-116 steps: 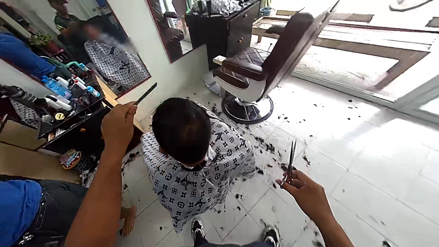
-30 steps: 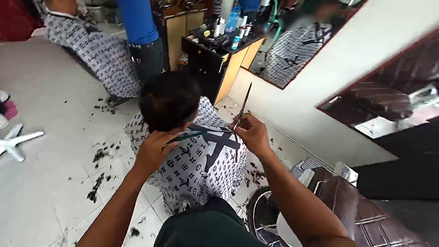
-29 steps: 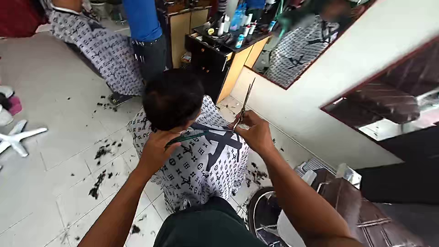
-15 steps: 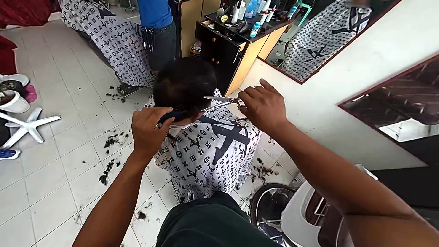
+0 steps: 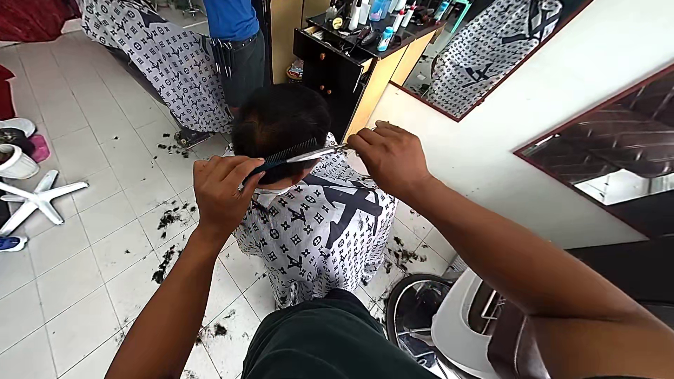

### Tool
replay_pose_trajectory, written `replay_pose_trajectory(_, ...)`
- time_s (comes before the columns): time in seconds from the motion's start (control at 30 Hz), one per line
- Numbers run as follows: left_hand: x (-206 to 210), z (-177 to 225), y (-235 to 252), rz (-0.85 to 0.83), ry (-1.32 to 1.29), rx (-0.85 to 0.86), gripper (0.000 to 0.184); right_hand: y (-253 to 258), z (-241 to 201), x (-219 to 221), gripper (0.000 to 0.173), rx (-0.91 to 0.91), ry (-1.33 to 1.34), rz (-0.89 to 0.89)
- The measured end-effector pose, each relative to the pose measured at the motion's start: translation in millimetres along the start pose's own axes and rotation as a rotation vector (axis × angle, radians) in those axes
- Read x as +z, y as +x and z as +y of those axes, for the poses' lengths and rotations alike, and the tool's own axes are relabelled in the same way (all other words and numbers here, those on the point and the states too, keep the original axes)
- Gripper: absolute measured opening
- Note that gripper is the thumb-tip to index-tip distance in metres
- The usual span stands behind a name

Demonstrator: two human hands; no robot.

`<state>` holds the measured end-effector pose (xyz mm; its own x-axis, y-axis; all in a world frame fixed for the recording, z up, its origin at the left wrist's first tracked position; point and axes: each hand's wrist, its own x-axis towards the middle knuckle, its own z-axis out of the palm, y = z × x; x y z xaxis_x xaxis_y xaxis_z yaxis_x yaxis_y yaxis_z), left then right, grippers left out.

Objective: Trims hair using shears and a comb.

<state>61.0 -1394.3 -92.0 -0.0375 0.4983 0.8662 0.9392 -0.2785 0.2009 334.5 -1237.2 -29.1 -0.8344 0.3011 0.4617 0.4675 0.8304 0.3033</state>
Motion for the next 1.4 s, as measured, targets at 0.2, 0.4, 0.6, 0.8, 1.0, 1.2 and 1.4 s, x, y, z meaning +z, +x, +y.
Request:
replay_pose_trajectory(0.2,3.2,-2.0,0.0,0.002,0.010,-0.005,0.014,1.9,-3.6,-2.4,0.008,0.010,-0.045,-0.027)
replay_pose_trajectory(0.4,2.6,-3.5,0.9,0.027,-0.118,-0.071,0.021,0.6,-16.5,-13.1,0.013,0.013,0.025,-0.043)
replay_pose_trajectory(0.6,-1.2,-13.9,-10.8,-0.198,-0.324,-0.275,0.033,-31.6,7.6,-27.0,0.028,0.234,0.134,-0.055)
replay_pose_trajectory(0.8,18.0,-34.1,-45.3,-0.370,-0.243,-0.078,0.022,-30.8,4.3,-18.3,0.010,0.266,0.077,-0.115)
replay_pose_trajectory(1.0,4.7,-24.2,-29.4,-0.117,-0.119,-0.118,0.020,-18.1,-2.0,-2.1,0.006,0.108,-0.039,-0.079)
replay_pose_trajectory(1.2,4.1,-23.2,-25.6,-0.025,-0.037,-0.034,0.015,4.2,-19.6,7.1,0.009,0.029,-0.096,-0.050)
replay_pose_trajectory(1.4,1.8,-21.9,-22.7,-0.003,-0.022,0.026,0.013,9.7,-35.0,4.4,0.011,0.020,-0.096,-0.045)
